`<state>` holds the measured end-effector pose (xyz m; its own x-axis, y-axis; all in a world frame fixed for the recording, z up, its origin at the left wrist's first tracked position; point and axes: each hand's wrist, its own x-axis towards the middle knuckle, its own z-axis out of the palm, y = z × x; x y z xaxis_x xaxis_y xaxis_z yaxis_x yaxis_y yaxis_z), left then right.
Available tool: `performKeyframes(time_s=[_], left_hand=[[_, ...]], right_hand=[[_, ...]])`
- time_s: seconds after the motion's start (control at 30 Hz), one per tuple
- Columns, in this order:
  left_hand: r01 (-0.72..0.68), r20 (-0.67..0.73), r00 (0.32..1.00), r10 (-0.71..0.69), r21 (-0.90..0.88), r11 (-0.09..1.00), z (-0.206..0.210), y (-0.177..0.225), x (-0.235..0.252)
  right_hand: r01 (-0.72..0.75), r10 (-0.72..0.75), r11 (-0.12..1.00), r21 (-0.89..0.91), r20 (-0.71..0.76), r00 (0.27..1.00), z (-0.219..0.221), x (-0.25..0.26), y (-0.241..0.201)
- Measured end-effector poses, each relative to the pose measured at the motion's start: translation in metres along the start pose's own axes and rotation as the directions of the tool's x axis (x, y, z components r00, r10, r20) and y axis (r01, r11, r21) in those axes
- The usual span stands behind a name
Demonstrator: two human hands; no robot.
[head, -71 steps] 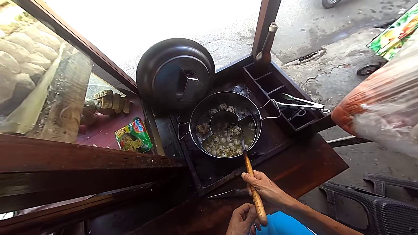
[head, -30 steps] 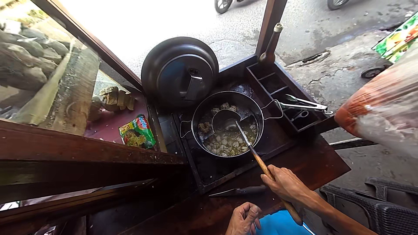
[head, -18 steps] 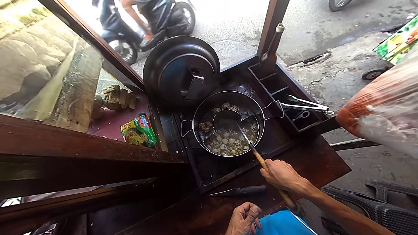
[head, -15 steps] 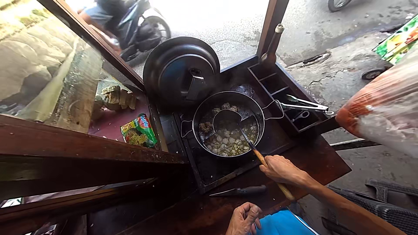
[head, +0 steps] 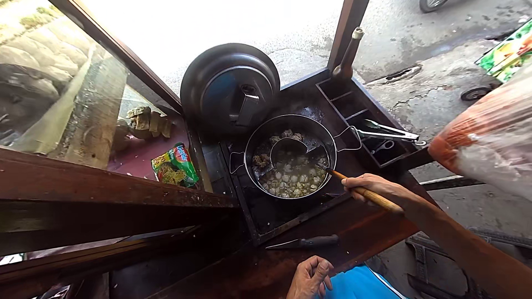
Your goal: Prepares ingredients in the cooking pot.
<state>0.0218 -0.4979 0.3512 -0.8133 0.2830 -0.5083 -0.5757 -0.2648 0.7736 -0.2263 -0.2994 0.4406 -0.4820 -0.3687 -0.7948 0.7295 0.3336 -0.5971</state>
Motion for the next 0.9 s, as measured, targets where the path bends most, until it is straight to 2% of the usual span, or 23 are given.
performKeyframes(time_s=[0.23, 0.5, 0.73, 0.9], left_hand=[[-0.004, -0.002, 1.000, 0.004, 0.006, 1.000, -0.002, 0.002, 0.001], [-0.003, -0.009, 1.000, 0.003, 0.005, 1.000, -0.002, -0.001, 0.000], [-0.005, -0.026, 1.000, 0.004, -0.005, 1.000, -0.004, -0.001, -0.001], [-0.018, -0.041, 0.999, 0.017, -0.022, 1.000, -0.005, -0.003, -0.005]], right_hand=[[-0.061, 0.021, 0.962, 0.267, 0.150, 0.988, -0.009, -0.017, -0.007], [-0.184, -0.010, 0.836, 0.518, 0.349, 0.937, -0.022, -0.024, -0.016], [-0.290, -0.031, 0.766, 0.574, 0.484, 0.875, -0.016, -0.013, -0.019], [-0.363, -0.102, 0.699, 0.616, 0.588, 0.802, -0.006, -0.028, -0.018]])
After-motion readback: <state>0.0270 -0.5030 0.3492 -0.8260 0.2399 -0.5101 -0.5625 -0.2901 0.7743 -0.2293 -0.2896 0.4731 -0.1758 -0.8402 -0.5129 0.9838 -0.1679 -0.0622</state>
